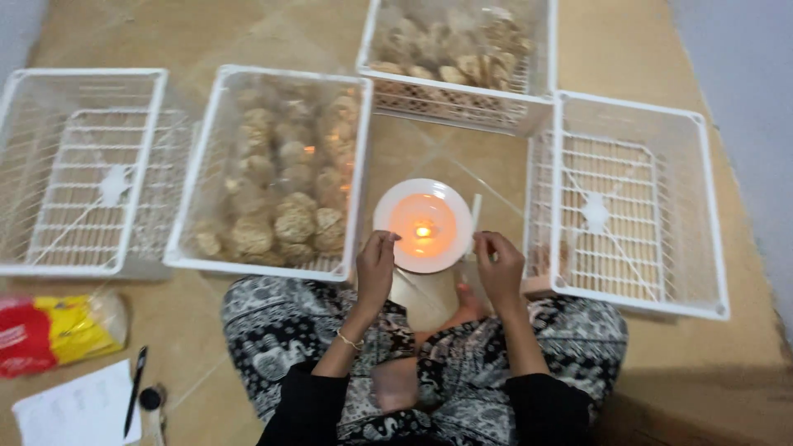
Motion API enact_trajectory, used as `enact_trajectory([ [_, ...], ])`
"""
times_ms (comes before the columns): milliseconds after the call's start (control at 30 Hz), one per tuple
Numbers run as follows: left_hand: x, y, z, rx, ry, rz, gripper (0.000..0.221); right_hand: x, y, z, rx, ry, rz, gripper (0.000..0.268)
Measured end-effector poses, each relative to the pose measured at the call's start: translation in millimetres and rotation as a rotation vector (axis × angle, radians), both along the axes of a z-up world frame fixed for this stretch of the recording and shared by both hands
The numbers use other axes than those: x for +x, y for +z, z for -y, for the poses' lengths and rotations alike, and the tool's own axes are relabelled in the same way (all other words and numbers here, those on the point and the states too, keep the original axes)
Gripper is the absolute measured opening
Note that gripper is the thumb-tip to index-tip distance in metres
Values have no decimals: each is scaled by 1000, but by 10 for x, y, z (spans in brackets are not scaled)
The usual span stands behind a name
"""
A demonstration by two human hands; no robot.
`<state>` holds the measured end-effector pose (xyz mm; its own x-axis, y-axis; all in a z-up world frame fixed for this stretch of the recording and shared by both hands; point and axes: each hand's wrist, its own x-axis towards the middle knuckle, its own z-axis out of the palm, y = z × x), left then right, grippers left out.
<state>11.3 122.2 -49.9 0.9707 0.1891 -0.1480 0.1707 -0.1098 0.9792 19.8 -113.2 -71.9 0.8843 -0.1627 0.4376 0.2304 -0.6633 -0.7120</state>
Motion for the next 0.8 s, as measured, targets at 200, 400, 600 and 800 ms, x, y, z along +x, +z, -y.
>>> enact_trajectory([
  [200, -108, 100, -570, -64, 281, 217, 25, 162, -40, -1156, -41, 335, 40, 24],
  [400, -189, -159, -1084, 75, 546, 253, 30, 292, -188, -1864, -43, 499, -37, 21],
  [600, -131, -390, -1310, 29, 704, 241, 23, 474, -208, -2134, -79, 250, -116, 35],
  [800, -97, -339, -1205, -33, 774, 236, 22, 475, -235, -2333, -166, 204, -87, 31],
])
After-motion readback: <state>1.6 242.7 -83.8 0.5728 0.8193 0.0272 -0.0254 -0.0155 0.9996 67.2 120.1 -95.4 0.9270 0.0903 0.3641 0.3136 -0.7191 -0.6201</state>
